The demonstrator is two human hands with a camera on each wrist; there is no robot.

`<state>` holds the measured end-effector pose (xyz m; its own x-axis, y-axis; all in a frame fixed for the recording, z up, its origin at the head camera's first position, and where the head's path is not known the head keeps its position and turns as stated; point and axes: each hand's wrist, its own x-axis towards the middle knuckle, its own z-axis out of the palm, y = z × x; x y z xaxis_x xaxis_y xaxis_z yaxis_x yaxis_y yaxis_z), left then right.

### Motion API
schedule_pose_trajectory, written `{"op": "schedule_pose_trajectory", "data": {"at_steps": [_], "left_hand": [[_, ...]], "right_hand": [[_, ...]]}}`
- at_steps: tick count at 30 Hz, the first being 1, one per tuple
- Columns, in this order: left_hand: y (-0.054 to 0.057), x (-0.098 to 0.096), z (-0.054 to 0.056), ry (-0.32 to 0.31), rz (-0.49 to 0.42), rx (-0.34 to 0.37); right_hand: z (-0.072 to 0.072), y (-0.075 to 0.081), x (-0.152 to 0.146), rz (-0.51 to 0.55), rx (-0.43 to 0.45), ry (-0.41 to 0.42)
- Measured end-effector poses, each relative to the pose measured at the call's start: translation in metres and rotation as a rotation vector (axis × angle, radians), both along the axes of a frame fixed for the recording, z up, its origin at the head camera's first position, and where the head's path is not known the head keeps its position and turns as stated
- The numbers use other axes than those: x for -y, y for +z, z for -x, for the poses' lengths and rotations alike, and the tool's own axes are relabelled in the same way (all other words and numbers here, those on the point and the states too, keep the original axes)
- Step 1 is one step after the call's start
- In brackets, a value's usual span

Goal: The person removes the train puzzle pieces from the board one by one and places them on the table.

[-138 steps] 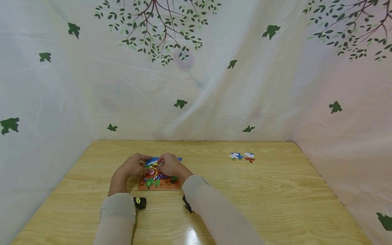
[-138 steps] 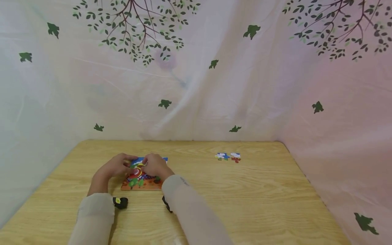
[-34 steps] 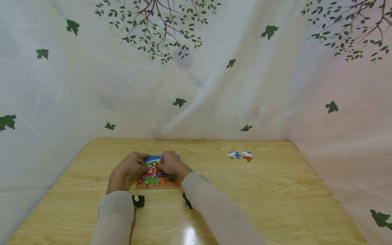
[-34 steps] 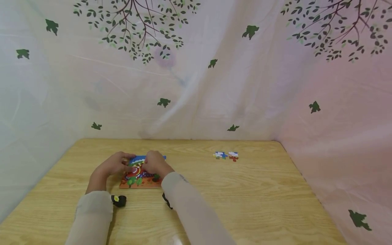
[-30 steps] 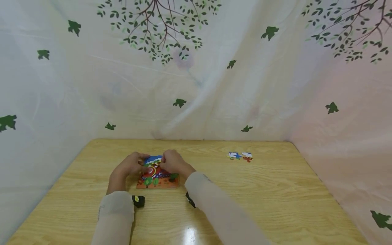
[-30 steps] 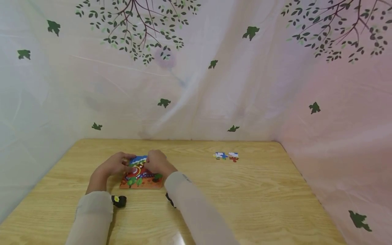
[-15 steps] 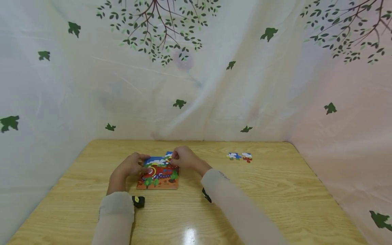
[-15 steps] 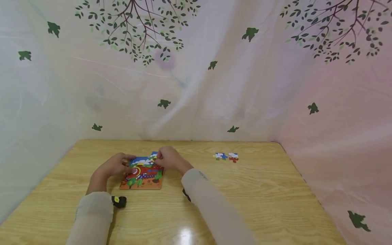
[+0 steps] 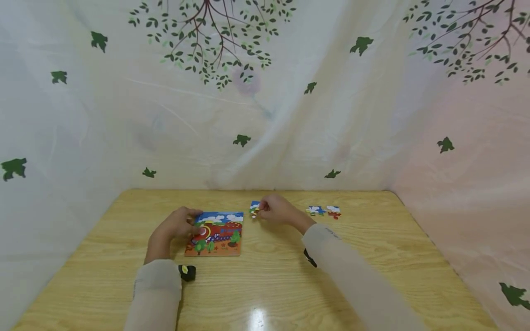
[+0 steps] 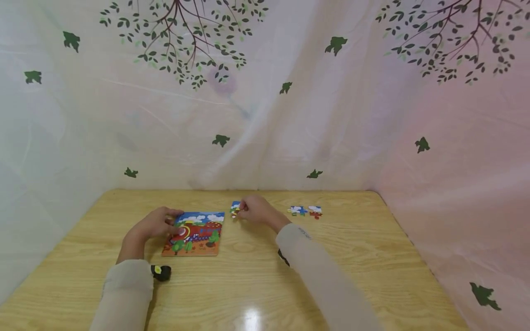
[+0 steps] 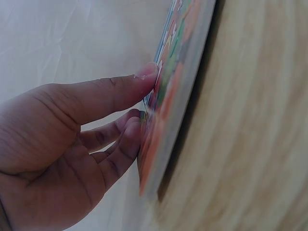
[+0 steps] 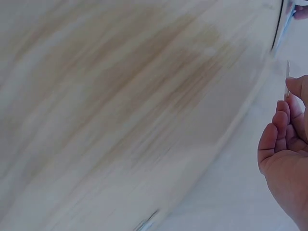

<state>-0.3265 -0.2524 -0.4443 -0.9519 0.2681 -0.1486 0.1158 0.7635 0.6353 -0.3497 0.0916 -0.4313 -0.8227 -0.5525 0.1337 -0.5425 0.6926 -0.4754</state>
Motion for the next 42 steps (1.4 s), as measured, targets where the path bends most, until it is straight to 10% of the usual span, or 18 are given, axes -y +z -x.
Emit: {"op": "schedule_pose_trajectory", "data": {"at_steps": [22,42], "left_hand": [[0.001,-0.001,-0.004,-0.007,0.012,-0.032],[0.006,-0.003,-0.007,0.005,0.021,-0.015]], "right_hand": [[0.002,-0.010,-0.102,-0.024,-0.010,-0.063],[0.005,-0.014,-0.129,-0.072,-0.028,-0.029]]}}
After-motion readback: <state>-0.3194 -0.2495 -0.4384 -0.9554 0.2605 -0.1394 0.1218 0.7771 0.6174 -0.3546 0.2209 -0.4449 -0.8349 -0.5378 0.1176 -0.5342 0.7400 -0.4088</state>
